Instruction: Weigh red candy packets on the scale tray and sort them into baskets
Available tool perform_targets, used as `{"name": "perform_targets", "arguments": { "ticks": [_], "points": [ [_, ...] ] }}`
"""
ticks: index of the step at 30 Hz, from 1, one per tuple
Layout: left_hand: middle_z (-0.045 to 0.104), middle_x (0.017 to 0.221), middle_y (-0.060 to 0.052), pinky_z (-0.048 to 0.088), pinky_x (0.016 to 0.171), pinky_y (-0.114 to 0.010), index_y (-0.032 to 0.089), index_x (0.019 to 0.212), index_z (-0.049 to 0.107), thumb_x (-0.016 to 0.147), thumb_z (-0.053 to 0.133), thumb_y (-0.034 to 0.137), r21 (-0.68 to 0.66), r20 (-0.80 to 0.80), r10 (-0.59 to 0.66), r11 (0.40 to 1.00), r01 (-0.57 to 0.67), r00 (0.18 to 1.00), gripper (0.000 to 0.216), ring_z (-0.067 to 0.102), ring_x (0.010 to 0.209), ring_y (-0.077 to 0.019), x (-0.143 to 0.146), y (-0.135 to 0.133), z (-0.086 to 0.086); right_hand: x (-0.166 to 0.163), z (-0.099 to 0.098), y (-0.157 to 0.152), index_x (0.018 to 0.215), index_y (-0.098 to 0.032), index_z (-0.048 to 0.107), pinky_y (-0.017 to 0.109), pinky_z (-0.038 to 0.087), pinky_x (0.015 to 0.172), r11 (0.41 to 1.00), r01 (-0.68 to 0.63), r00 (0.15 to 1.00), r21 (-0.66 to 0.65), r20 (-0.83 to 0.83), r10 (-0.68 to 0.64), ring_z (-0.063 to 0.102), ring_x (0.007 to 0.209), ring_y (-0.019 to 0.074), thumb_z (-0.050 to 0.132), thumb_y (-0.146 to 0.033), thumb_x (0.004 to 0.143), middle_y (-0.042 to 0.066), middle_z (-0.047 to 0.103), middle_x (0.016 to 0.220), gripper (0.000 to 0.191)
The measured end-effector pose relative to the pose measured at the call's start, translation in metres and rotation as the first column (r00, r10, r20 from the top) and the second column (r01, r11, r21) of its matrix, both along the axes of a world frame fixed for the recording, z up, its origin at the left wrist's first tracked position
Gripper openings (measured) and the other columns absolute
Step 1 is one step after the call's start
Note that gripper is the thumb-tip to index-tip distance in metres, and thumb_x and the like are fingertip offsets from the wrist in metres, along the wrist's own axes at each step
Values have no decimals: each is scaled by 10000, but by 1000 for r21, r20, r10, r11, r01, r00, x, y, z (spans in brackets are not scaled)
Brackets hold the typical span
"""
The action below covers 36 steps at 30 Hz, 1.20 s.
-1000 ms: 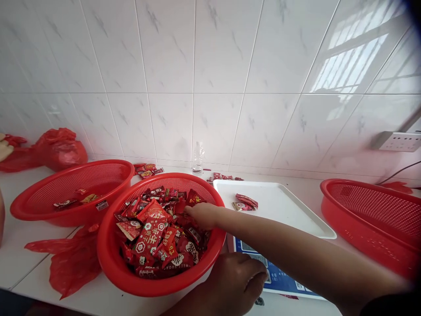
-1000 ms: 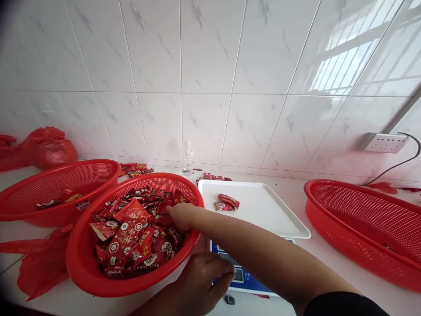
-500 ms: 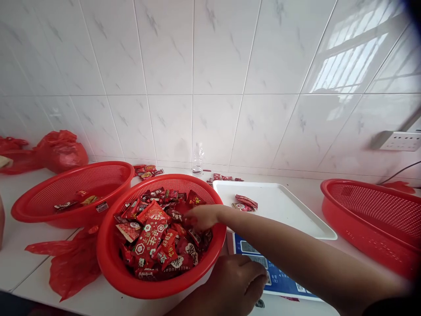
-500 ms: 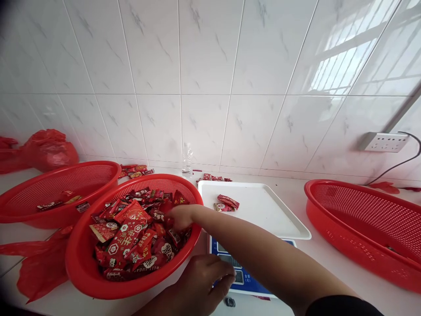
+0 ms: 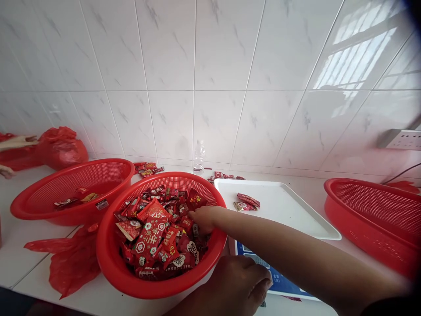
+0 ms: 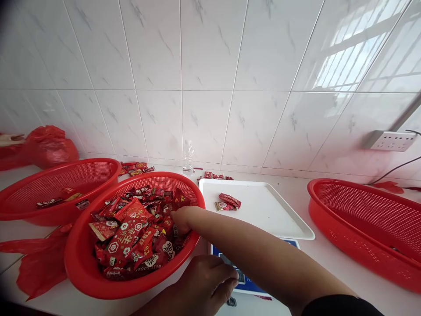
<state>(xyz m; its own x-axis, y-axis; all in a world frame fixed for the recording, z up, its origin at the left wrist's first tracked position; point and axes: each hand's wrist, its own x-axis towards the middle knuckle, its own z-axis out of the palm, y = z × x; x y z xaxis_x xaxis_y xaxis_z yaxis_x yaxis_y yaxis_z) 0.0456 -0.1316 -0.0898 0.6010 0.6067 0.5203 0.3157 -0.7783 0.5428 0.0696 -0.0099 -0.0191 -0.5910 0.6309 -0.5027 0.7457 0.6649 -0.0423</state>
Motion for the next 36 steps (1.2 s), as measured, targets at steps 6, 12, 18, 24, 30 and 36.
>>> {"name": "perform_targets", "arguments": {
  "ticks": [6, 12, 18, 24, 30, 36],
  "points": [
    [634, 720, -19, 428, 568, -192, 193, 864, 639, 876, 482, 229, 29, -21, 2, 1000, -2, 1000, 161, 581, 617, -115, 0, 0, 0, 0, 0, -1, 1271, -205, 498, 386, 495, 773, 999, -47, 999, -10, 7, 47, 577, 1038, 340, 776, -341, 545, 154, 506, 1280, 790],
    [627, 704, -13, 411, 552, -181, 184, 844, 636, 880, 474, 220, 36, -25, 2, 999, -1, 1000, 170, 569, 605, -106, -1, 0, 2, -2, 2, -2, 1217, -161, 545, 348, 494, 708, 999, -45, 999, -19, -4, 45, 629, 911, 306, 768, -307, 580, 120, 663, 1038, 690],
    [639, 721, -7, 406, 565, -180, 188, 859, 633, 884, 475, 224, 31, -27, 14, 999, -13, 1000, 164, 570, 616, -104, -1, 1, 3, -1, 8, 0, 1023, -118, 655, 337, 473, 683, 997, 42, 989, 64, -143, -32, 636, 873, 321, 760, -401, 610, 140, 685, 941, 512],
    [640, 712, -11, 421, 575, -196, 194, 857, 636, 885, 463, 239, 49, -51, 33, 998, -31, 998, 180, 578, 618, -119, -1, 2, 0, 5, 12, 1, 844, -164, 673, 281, 441, 650, 982, 168, 910, 89, -398, -120, 634, 834, 253, 654, -464, 735, 92, 683, 845, 321],
    [674, 795, -25, 457, 615, -200, 195, 919, 632, 879, 471, 233, 36, -38, -15, 999, 16, 999, 171, 615, 673, -132, -1, 4, 0, 42, 39, 0, 850, -194, 609, 220, 431, 612, 945, 325, 700, 30, -679, -219, 605, 745, 140, 502, -456, 853, 27, 669, 830, 283],
    [670, 763, -16, 450, 613, -212, 204, 894, 618, 872, 470, 225, 71, 0, -28, 997, 28, 1000, 151, 614, 665, -141, 1, 6, -4, 124, 49, 18, 736, -190, 560, 228, 392, 515, 827, 561, 518, -46, -759, -394, 531, 578, 115, 510, -467, 817, 9, 611, 675, 293]
  ]
}}
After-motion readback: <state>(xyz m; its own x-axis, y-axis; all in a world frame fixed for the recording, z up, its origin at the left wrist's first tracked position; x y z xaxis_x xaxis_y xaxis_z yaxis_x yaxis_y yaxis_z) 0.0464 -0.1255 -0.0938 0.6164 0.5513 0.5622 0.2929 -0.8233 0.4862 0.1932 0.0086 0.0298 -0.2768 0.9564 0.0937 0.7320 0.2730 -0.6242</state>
